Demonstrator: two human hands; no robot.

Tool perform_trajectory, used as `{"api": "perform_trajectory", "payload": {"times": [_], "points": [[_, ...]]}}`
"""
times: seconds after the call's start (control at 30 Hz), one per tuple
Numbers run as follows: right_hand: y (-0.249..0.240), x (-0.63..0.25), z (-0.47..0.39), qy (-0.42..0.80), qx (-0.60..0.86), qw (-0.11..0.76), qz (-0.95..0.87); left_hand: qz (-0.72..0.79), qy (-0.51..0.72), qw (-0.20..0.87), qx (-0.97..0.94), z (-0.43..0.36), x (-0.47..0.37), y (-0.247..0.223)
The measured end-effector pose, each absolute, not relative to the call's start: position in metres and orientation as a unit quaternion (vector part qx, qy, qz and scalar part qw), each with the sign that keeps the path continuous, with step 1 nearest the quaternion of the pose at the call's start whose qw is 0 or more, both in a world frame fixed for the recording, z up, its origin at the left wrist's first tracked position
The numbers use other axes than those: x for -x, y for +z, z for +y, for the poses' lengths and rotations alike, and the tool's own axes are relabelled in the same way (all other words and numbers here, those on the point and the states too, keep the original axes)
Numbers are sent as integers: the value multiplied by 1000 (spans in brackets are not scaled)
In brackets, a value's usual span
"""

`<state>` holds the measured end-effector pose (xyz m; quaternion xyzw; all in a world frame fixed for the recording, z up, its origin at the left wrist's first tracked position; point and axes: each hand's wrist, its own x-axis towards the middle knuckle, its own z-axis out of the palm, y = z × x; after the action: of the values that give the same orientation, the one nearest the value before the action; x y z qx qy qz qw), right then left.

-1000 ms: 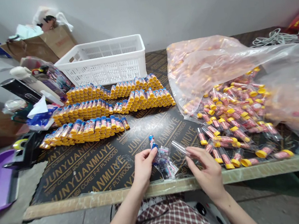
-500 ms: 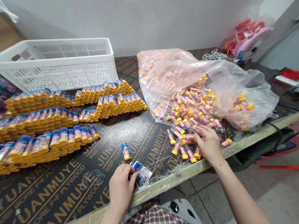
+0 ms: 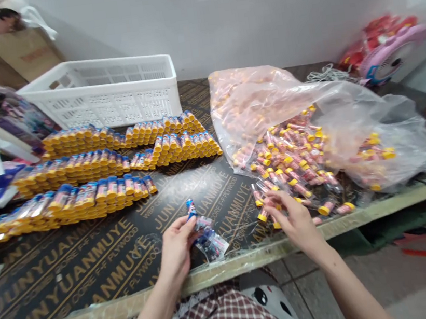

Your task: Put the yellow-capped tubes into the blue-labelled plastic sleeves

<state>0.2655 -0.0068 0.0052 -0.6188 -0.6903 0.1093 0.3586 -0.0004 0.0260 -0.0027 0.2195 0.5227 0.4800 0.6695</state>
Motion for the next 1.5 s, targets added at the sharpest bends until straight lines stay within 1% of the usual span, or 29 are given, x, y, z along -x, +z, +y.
{"api": "perform_trajectory", "payload": {"times": [0.07,0.17,0.23,0.37,0.53,0.63,0.7,0.83,0.9,1.03,1.07,1.13,1.23,1.3,1.5], "points": [[9,-233,-16,144,594,392,-688,511,490,684,-178,29,-6,0],[7,-194,-26,148,581,439,-669,508,508,681,-143,30,-11,1],[3,-180,-28,151,580,454,-660,510,518,673,-135,30,-10,0],[-7,-171,-28,151,567,440,-679,511,525,668,-129,29,-7,-2],[-13,-167,-26,119,543,384,-737,524,544,630,-183,23,-14,-2],[-13,-164,-25,117,532,388,-743,507,542,631,-227,18,-22,0],[-12,-163,-25,147,529,415,-726,487,531,657,-223,17,-24,2],[-7,-166,-27,305,472,475,-677,472,530,680,-182,24,-15,7],[-5,-169,-26,327,449,487,-674,462,503,704,-193,26,-10,8],[-5,-174,-18,233,451,462,-727,435,409,763,-247,19,-9,10],[-4,-175,-16,228,446,455,-736,434,397,768,-253,17,-11,11],[-3,-177,-14,265,425,447,-741,434,381,774,-259,12,-13,12],[-1,-178,-13,367,381,418,-739,432,349,789,-262,8,-14,13],[-1,-178,-13,403,365,407,-734,429,342,794,-262,7,-13,13],[-6,-173,-17,383,379,419,-731,429,347,791,-267,3,-14,14]]}}
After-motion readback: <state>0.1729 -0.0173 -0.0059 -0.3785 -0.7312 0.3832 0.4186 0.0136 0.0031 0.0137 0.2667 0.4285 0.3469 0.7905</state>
